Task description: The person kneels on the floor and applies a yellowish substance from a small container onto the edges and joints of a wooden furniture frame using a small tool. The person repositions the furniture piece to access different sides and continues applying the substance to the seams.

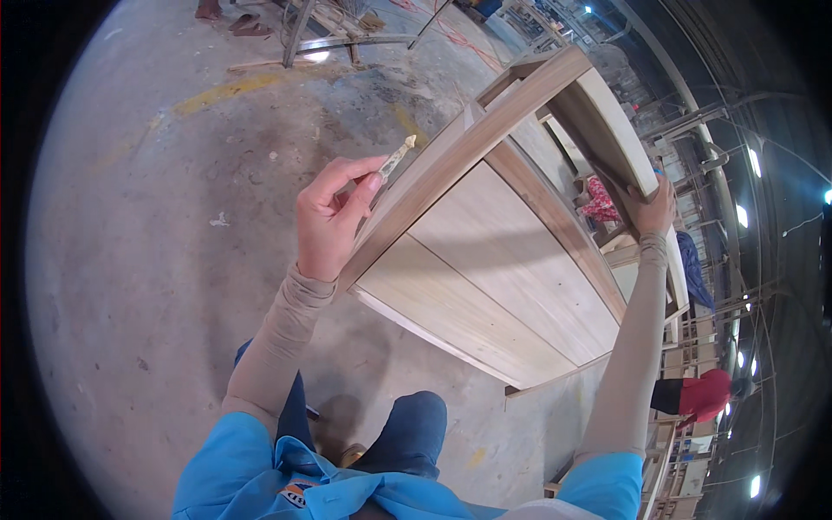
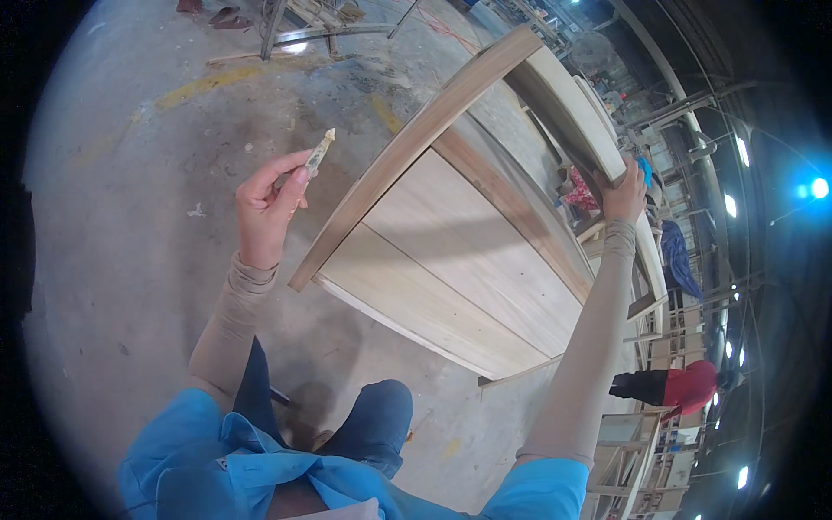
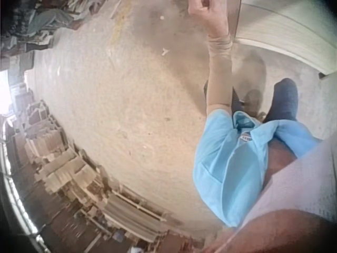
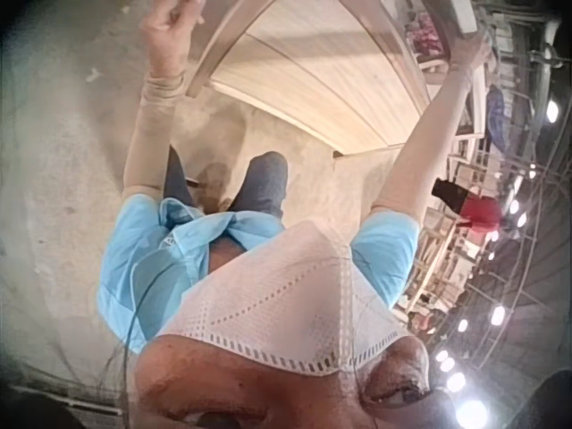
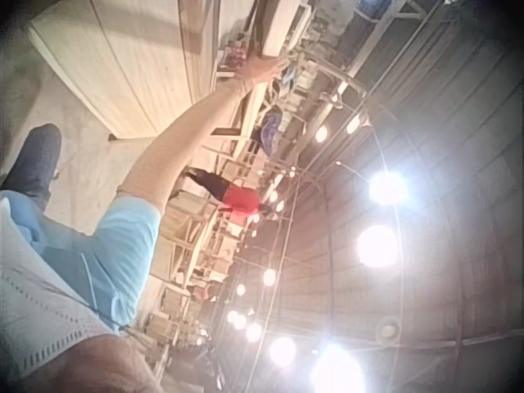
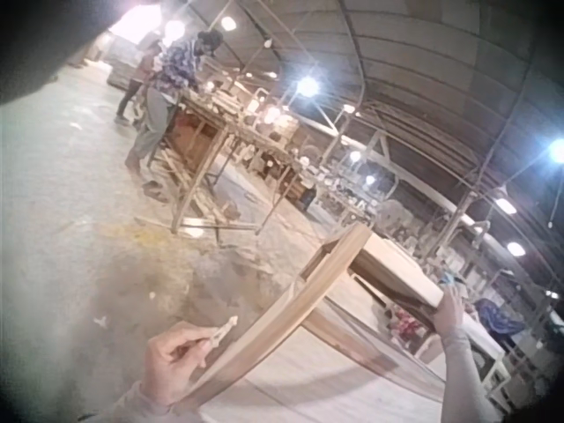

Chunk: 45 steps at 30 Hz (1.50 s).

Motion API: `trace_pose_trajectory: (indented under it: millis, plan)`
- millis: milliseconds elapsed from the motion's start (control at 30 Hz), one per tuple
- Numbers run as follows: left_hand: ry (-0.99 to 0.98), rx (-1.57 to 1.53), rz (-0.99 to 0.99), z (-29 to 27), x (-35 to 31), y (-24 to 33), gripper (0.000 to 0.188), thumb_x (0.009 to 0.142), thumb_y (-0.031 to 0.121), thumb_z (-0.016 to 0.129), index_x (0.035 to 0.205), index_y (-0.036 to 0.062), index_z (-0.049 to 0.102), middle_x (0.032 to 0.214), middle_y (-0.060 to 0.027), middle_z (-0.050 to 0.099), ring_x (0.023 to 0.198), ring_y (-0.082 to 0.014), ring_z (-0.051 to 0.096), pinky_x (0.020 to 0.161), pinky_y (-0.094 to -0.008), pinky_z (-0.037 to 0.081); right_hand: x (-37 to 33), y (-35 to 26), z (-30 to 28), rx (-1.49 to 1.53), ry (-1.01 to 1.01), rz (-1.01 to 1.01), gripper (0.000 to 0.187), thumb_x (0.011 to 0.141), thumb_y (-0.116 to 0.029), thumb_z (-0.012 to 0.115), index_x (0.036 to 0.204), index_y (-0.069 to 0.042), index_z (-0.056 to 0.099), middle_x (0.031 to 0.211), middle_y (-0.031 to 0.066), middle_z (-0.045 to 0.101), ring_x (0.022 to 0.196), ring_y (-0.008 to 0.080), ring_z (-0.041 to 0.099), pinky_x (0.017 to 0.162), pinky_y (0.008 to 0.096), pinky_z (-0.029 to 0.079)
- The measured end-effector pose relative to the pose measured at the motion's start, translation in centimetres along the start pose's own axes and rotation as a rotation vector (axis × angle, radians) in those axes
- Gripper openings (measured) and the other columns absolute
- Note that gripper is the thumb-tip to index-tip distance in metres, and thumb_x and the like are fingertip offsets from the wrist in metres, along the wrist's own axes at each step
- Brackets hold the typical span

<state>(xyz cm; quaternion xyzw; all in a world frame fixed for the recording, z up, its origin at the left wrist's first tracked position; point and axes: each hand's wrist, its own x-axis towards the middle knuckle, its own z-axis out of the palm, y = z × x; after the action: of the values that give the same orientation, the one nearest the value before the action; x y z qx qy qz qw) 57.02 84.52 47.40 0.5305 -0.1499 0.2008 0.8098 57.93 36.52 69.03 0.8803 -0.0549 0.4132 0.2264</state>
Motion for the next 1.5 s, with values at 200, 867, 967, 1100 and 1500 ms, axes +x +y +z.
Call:
trace_pose_trajectory:
  millis: [200, 867, 967, 1100, 1500]
  plan:
    - [-0.045, 0.038, -0.055, -1.0, 0.6, 1.1, 0.021, 0.089, 0.003, 0.059, 0.109, 0.0048, 0.067, 0.089, 0.0001, 0.060, 0.072, -0.0026, 0.052, 0.054, -0.0170, 0.043, 0.3, 1.1, 1.3, -0.005, -0.103, 0.162, 0.068, 0.065, -0.025, 0.079, 0.124, -0.026, 0.045, 0.117, 0.0116, 0.053, 0.112, 0.0372, 0.050, 0.090, 0.0550, 0.039]
    - [-0.096, 0.054, -0.033, 3.6, 0.8, -1.4, 0.022, 0.088, 0.008, 0.063, 0.109, 0.0091, 0.069, 0.089, 0.0021, 0.061, 0.069, -0.0036, 0.050, 0.058, -0.0184, 0.043, 0.8, 3.8, 2.4, -0.054, -0.141, 0.105, 0.065, 0.068, -0.015, 0.075, 0.124, -0.030, 0.045, 0.121, 0.0073, 0.053, 0.116, 0.0345, 0.050, 0.090, 0.0533, 0.040]
    - [-0.071, 0.151, 0.090, 4.3, 0.7, -2.8, 0.022, 0.086, 0.007, 0.064, 0.106, 0.0109, 0.070, 0.086, 0.0019, 0.060, 0.068, -0.0043, 0.049, 0.057, -0.0185, 0.041, 0.6, 3.2, 3.1, -0.037, -0.105, 0.112, 0.064, 0.068, -0.016, 0.075, 0.123, -0.030, 0.046, 0.121, 0.0071, 0.054, 0.116, 0.0340, 0.050, 0.090, 0.0524, 0.040]
    - [-0.030, 0.287, 0.191, 6.1, 0.1, -4.1, 0.022, 0.082, 0.005, 0.067, 0.102, 0.0121, 0.072, 0.084, 0.0013, 0.059, 0.070, -0.0073, 0.049, 0.057, -0.0203, 0.041, 0.7, 3.0, 2.7, -0.097, -0.049, 0.115, 0.063, 0.068, -0.018, 0.076, 0.122, -0.028, 0.047, 0.120, 0.0070, 0.056, 0.113, 0.0326, 0.053, 0.089, 0.0506, 0.042]
    - [0.085, 0.469, 0.510, 11.2, 1.5, -9.2, 0.025, 0.077, 0.001, 0.068, 0.100, 0.0115, 0.072, 0.087, -0.0017, 0.059, 0.080, -0.0152, 0.052, 0.068, -0.0263, 0.044, 0.2, 2.7, 3.7, -0.134, 0.052, 0.118, 0.062, 0.070, -0.015, 0.074, 0.124, -0.028, 0.045, 0.119, 0.0045, 0.055, 0.114, 0.0299, 0.053, 0.089, 0.0502, 0.042]
